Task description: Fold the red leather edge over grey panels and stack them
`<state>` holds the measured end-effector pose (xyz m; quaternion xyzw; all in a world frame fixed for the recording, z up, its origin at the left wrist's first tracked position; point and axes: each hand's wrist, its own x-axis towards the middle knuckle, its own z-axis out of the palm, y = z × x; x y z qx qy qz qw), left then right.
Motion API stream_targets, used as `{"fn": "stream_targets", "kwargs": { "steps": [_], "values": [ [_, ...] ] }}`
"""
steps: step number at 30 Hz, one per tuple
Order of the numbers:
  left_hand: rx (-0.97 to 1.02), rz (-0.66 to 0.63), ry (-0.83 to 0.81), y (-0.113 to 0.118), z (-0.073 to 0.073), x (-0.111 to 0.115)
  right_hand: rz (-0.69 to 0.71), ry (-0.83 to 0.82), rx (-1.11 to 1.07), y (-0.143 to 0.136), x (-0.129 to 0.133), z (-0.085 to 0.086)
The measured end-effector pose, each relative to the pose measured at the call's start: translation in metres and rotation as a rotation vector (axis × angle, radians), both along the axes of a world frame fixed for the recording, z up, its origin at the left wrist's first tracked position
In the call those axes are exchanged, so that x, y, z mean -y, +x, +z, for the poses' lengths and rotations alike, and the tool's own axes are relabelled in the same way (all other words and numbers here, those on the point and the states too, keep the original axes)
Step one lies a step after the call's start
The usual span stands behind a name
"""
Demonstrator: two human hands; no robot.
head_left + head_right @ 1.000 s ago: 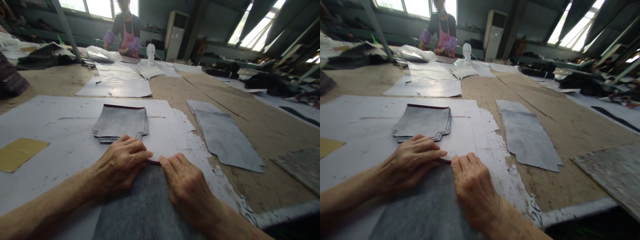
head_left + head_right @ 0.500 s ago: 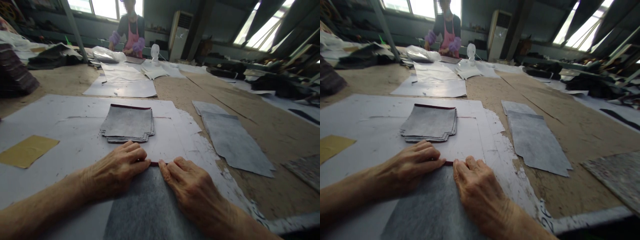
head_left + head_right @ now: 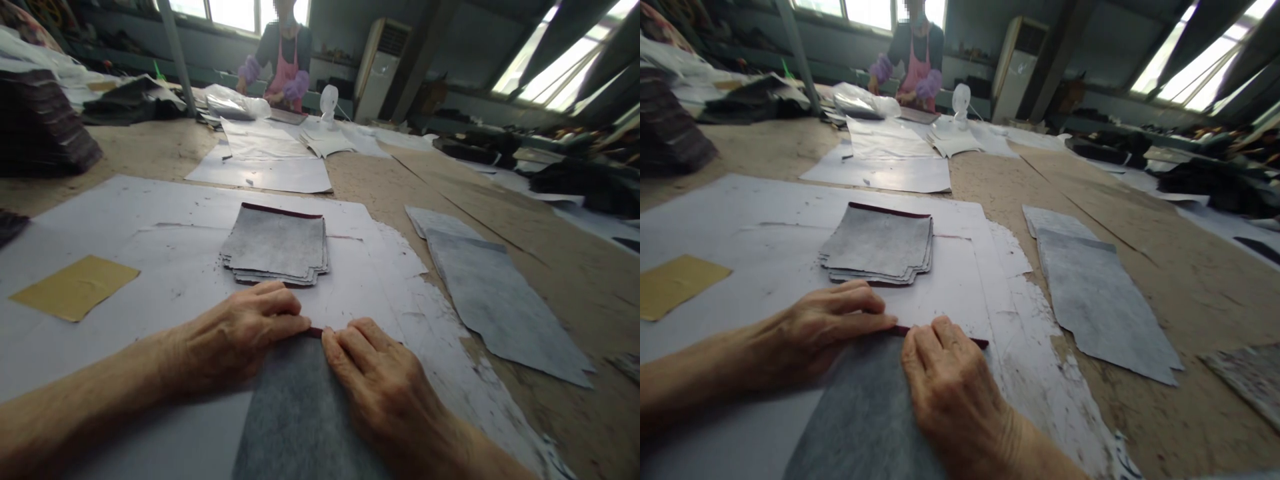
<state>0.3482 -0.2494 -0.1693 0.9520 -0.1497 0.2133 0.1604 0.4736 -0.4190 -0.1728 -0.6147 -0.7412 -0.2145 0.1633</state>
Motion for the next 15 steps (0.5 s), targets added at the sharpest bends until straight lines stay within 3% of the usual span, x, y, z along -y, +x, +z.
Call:
{"fn": "stream_targets", "kwargs": {
  "steps": [8, 15],
  "values": [
    [0.041, 0.034, 0.032, -0.017, -0.004, -0.007, 0.020, -0.100, -0.081, 0.003, -0.004, 0.002],
    [0.047, 0.038, 0.101, -0.016, -0.004, -0.005, -0.014, -0.260, 0.036, -0.003, -0.005, 0.014]
  ]
}}
